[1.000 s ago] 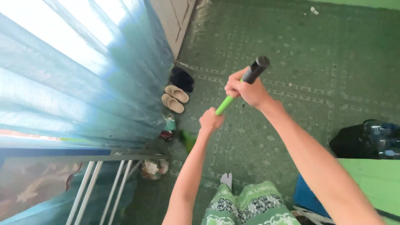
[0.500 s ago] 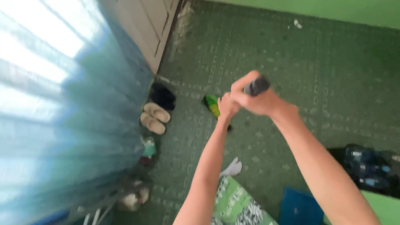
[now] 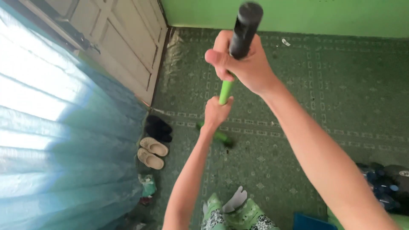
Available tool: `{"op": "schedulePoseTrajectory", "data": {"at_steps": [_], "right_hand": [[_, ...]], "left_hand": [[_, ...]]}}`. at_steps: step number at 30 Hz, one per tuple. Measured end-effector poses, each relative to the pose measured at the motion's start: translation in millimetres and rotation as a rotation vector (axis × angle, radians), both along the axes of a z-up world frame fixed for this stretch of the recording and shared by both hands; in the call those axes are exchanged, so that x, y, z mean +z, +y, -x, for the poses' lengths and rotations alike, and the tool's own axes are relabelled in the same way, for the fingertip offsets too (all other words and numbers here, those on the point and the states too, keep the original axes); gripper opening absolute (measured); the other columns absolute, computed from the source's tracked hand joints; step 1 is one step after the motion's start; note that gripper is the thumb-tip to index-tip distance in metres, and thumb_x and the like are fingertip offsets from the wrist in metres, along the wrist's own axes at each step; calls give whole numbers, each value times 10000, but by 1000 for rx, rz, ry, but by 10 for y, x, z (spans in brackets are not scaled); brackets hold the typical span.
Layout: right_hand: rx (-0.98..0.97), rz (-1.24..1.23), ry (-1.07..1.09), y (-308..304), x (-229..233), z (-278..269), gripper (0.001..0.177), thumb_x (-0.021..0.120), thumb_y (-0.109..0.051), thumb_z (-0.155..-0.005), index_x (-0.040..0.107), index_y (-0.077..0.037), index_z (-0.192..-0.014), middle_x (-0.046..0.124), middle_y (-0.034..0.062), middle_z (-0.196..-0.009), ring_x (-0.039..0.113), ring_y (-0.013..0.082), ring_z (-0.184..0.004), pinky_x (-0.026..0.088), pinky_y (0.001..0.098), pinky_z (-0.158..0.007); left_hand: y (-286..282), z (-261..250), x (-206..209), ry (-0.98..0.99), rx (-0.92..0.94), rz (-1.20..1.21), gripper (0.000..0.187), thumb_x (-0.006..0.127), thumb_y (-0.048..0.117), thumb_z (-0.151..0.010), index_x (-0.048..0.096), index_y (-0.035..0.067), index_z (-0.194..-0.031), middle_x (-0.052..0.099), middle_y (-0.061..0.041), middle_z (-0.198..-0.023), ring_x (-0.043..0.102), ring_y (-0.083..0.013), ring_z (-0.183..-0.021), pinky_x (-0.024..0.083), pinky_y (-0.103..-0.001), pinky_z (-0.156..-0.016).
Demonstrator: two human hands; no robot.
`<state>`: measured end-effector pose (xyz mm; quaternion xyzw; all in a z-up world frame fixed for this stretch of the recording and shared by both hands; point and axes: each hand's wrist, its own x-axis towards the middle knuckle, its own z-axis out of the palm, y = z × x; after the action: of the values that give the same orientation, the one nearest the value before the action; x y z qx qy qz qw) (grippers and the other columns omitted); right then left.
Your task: The person sweeps a green patterned floor using a green broom, moving around furniture and a fan, then sweeps debris into a blue dustpan near a doorway.
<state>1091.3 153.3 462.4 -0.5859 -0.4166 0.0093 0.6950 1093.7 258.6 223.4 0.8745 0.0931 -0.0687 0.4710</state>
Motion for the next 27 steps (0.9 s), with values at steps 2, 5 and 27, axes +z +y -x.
{"op": "schedulePoseTrajectory", "data": {"at_steps": [2,5,27], "right_hand": [[-37,-48,38,72,-214,-166,303,709,-218,-980,512,-169,-755,495,-39,-606,447,76,-508,435,213,-568],[-169,-27,164,230,-578,-332,303,791,-165,-889,542,-139,-717,549,-1,-590,505,90,-512,450,212,-563],[-838,27,112,-2284,-1057,-833,90,735,48,-743,652,14,-749,666,157,-732,672,259,-677,562,350,-746]], "left_hand": [[107,-34,-150,59,48,-76,502,584,525,-880,632,32,-801,666,-170,-815,587,-402,-781,455,-506,-716],[351,-136,-624,109,125,-154,552,602,528,-870,705,-2,-986,725,-245,-972,684,-492,-979,525,-579,-853],[-1599,-2257,-836,-537,-866,121,214,760,314,-820,738,128,-924,748,-132,-1002,664,-420,-1067,539,-570,-971]]}}
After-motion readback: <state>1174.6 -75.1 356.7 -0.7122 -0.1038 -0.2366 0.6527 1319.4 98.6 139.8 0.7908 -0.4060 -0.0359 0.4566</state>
